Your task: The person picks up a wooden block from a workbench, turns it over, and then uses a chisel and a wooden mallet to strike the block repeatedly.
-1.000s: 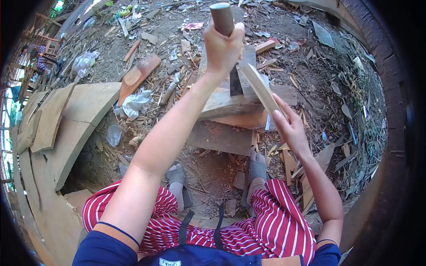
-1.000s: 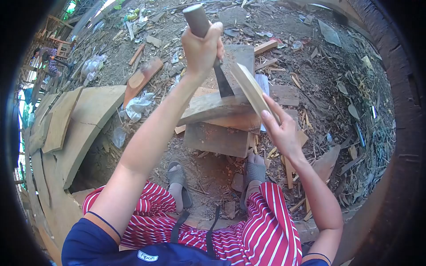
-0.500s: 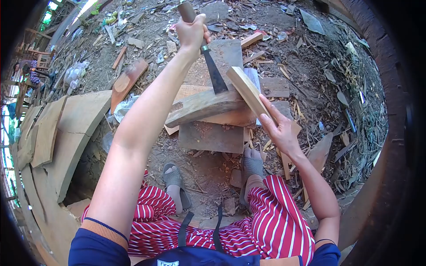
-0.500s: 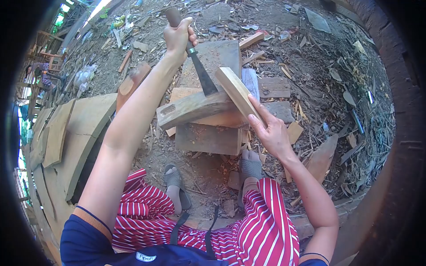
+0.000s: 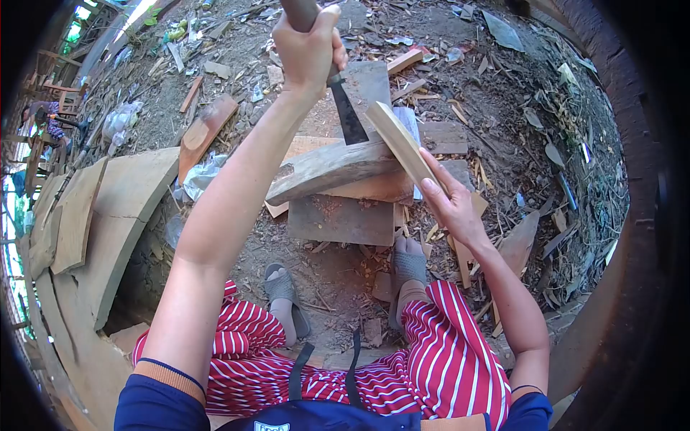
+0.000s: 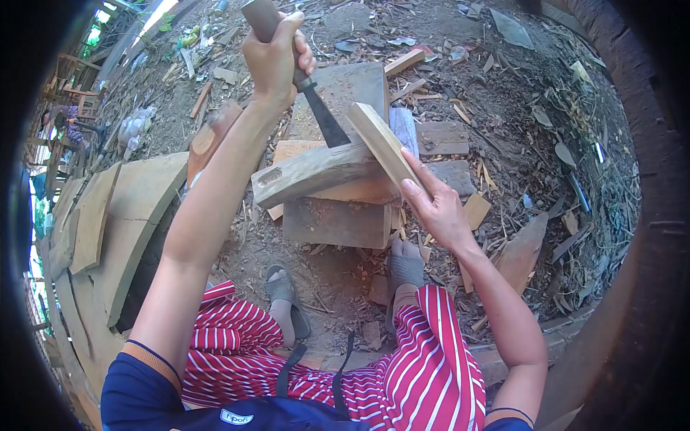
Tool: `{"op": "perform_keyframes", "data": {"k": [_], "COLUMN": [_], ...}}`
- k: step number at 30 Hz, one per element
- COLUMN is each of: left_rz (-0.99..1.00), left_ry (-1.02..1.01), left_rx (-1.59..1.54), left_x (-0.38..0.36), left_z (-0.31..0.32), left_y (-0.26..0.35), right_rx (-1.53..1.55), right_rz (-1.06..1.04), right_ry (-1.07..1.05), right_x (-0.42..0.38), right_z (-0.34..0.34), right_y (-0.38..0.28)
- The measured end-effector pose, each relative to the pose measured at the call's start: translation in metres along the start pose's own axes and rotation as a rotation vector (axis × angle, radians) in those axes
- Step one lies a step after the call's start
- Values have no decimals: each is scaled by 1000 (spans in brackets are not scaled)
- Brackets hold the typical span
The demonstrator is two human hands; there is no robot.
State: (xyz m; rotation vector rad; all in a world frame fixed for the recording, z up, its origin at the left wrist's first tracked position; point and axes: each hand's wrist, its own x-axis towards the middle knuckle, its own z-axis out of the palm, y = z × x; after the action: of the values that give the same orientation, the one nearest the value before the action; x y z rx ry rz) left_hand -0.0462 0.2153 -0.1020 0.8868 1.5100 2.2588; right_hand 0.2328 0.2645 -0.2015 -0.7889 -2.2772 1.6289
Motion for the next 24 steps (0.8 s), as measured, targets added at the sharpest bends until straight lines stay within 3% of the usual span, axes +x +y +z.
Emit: {"op": "perform_keyframes", "data": {"k": [24], "left_rz": [11], "left_ry": [19], "left_rx": [136], "left_x": [-7], "left_z": [18], "left_y": [-10], "right_rx": [6], "right_rz": [36], "right_ry": [-33], "right_x": [0], "right_z": [-2], "right_y": [1]}}
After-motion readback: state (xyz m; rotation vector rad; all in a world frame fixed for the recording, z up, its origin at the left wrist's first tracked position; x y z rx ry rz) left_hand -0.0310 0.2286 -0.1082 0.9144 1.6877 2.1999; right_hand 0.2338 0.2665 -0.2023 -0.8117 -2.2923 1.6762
